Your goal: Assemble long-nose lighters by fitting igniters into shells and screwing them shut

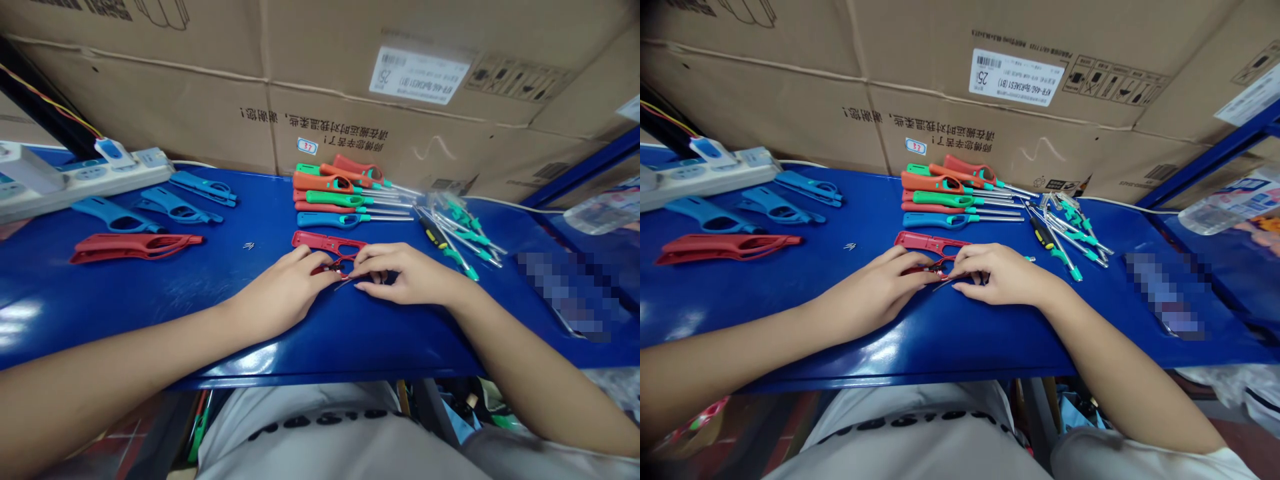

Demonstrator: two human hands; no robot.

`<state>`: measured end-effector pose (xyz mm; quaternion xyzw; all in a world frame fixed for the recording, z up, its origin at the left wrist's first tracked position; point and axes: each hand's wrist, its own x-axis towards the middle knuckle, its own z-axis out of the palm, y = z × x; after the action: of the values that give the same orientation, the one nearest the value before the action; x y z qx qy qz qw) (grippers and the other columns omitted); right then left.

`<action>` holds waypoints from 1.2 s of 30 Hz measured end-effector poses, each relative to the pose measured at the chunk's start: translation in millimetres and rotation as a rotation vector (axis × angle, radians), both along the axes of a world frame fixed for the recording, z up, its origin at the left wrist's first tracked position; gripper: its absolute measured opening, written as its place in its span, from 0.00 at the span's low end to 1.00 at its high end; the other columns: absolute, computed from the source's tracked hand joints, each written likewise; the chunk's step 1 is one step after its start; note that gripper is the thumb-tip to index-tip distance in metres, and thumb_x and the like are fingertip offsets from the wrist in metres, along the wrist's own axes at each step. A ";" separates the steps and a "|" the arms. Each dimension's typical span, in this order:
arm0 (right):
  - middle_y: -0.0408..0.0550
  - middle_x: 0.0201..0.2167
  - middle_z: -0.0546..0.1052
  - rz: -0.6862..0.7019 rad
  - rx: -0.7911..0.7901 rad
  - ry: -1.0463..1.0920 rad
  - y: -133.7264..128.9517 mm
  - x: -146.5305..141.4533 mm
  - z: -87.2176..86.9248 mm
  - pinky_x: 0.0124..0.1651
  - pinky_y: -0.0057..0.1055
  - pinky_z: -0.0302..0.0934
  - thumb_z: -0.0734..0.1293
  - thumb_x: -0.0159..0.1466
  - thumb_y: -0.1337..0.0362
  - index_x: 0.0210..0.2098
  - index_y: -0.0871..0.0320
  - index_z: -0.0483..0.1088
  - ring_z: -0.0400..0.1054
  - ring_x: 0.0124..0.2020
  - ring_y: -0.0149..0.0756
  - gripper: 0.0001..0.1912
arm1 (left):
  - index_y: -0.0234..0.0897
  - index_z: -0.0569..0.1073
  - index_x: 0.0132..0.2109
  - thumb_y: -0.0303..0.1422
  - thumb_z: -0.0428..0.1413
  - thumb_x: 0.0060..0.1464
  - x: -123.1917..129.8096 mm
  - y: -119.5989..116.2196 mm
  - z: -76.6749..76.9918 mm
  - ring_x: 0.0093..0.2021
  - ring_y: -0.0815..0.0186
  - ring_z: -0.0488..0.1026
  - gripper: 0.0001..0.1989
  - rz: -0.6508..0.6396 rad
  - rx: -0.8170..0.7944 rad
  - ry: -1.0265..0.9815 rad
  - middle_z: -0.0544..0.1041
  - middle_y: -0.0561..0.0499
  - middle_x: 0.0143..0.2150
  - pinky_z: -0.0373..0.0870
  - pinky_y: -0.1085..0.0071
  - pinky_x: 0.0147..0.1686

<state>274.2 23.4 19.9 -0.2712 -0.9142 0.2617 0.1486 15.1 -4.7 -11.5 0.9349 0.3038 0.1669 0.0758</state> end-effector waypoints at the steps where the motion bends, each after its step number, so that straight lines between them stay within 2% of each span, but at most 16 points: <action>1: 0.50 0.43 0.79 -0.004 -0.007 -0.007 -0.4 -0.2 0.4 0.38 0.29 0.68 0.68 0.65 0.67 0.47 0.57 0.79 0.73 0.37 0.33 0.11 | 0.39 0.73 0.60 0.23 0.48 0.67 0.1 0.1 0.0 0.55 0.54 0.67 0.19 0.001 -0.003 -0.001 0.74 0.42 0.55 0.71 0.56 0.54; 5: 0.50 0.43 0.80 -0.021 -0.038 0.004 0.1 1.7 1.1 0.38 0.29 0.68 0.67 0.66 0.66 0.47 0.56 0.79 0.74 0.38 0.33 0.12 | 0.40 0.73 0.60 0.24 0.48 0.67 -0.2 -0.1 0.7 0.54 0.55 0.68 0.19 0.014 -0.013 -0.005 0.74 0.42 0.54 0.71 0.56 0.54; 12: 0.51 0.42 0.80 -0.025 0.046 -0.008 -0.2 2.1 1.2 0.46 0.35 0.69 0.67 0.66 0.66 0.44 0.56 0.79 0.75 0.42 0.38 0.10 | 0.40 0.73 0.61 0.24 0.48 0.67 0.5 -1.4 2.0 0.54 0.54 0.68 0.19 0.016 -0.011 -0.004 0.74 0.41 0.54 0.71 0.55 0.54; 18: 0.52 0.42 0.78 -0.041 -0.011 -0.026 -2.9 0.2 2.5 0.38 0.30 0.70 0.68 0.66 0.65 0.44 0.58 0.78 0.72 0.33 0.32 0.08 | 0.39 0.73 0.60 0.24 0.48 0.67 2.2 -2.9 3.0 0.53 0.54 0.68 0.19 0.033 -0.024 0.015 0.74 0.41 0.52 0.71 0.55 0.54; 24: 0.51 0.45 0.79 -0.033 0.010 -0.028 -2.0 3.7 3.6 0.47 0.35 0.70 0.67 0.67 0.63 0.46 0.56 0.78 0.75 0.42 0.37 0.10 | 0.38 0.73 0.60 0.23 0.48 0.67 2.6 -4.6 3.1 0.54 0.55 0.68 0.19 0.053 -0.031 0.011 0.73 0.41 0.52 0.71 0.55 0.54; 31: 0.51 0.46 0.79 -0.064 0.087 -0.102 -5.5 1.3 4.7 0.48 0.35 0.68 0.67 0.68 0.62 0.44 0.56 0.79 0.75 0.43 0.39 0.10 | 0.37 0.73 0.59 0.23 0.49 0.66 3.5 -7.5 4.3 0.53 0.54 0.68 0.18 0.058 0.005 0.015 0.73 0.41 0.52 0.71 0.54 0.54; 36: 0.51 0.46 0.80 -0.039 0.081 -0.056 -4.2 3.0 4.3 0.49 0.35 0.69 0.67 0.68 0.62 0.47 0.57 0.78 0.76 0.43 0.38 0.11 | 0.36 0.73 0.59 0.22 0.50 0.65 3.0 -9.0 3.9 0.52 0.55 0.68 0.19 0.074 0.003 -0.018 0.74 0.42 0.51 0.72 0.56 0.53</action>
<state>277.2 19.2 24.1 -0.2901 -0.9224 0.2137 0.1392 18.1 -13.7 -7.5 0.9216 0.3372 0.1784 0.0710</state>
